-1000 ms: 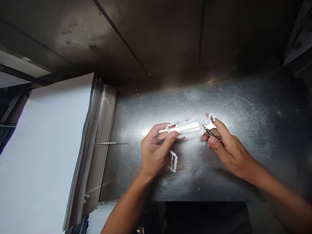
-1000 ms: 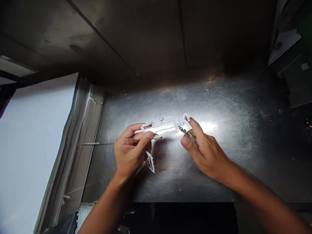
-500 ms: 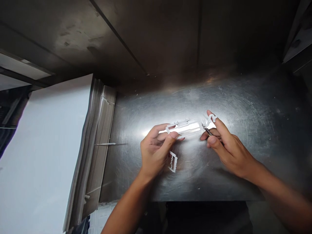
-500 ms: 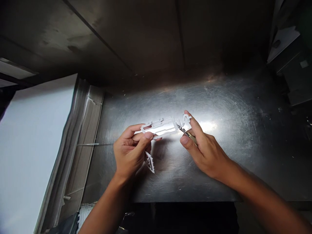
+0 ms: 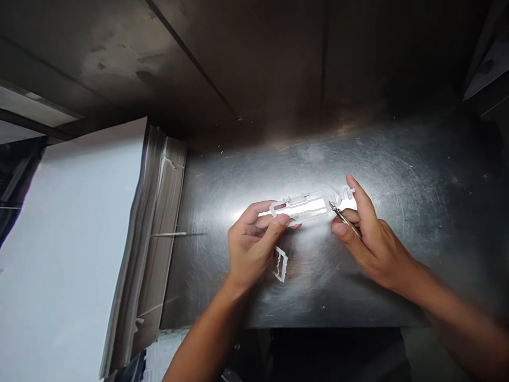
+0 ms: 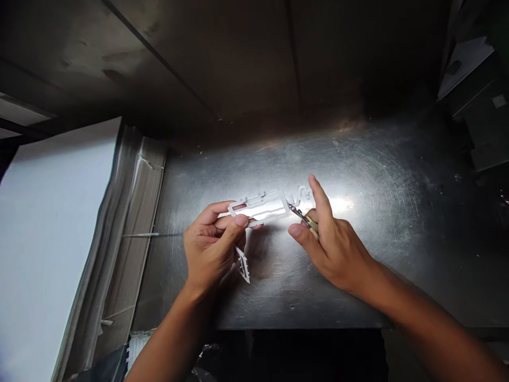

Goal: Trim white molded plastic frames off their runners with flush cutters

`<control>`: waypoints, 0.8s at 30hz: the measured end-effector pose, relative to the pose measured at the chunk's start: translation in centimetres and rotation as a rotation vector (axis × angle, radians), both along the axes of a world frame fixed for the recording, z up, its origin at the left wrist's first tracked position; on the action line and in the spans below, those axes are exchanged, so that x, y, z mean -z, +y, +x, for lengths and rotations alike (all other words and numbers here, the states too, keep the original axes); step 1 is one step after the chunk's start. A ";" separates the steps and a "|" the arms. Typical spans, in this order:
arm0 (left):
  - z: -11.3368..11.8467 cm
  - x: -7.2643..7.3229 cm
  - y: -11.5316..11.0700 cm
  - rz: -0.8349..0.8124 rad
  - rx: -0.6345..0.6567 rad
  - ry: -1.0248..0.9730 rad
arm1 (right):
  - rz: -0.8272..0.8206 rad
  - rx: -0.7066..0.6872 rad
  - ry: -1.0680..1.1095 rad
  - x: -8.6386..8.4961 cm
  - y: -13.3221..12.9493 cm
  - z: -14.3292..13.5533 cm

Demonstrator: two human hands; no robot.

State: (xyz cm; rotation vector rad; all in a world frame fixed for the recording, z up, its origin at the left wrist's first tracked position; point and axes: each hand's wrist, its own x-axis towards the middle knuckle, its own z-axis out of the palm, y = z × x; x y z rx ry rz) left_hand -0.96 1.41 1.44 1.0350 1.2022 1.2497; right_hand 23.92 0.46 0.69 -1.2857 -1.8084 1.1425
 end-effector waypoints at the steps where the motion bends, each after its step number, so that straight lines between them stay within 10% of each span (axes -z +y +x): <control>1: 0.0 0.0 0.0 -0.003 0.002 -0.002 | 0.019 0.006 -0.008 0.0 0.0 -0.1; 24: -0.2 0.6 1.3 -0.224 0.016 -0.209 | 0.123 -0.006 -0.057 0.6 0.2 -0.1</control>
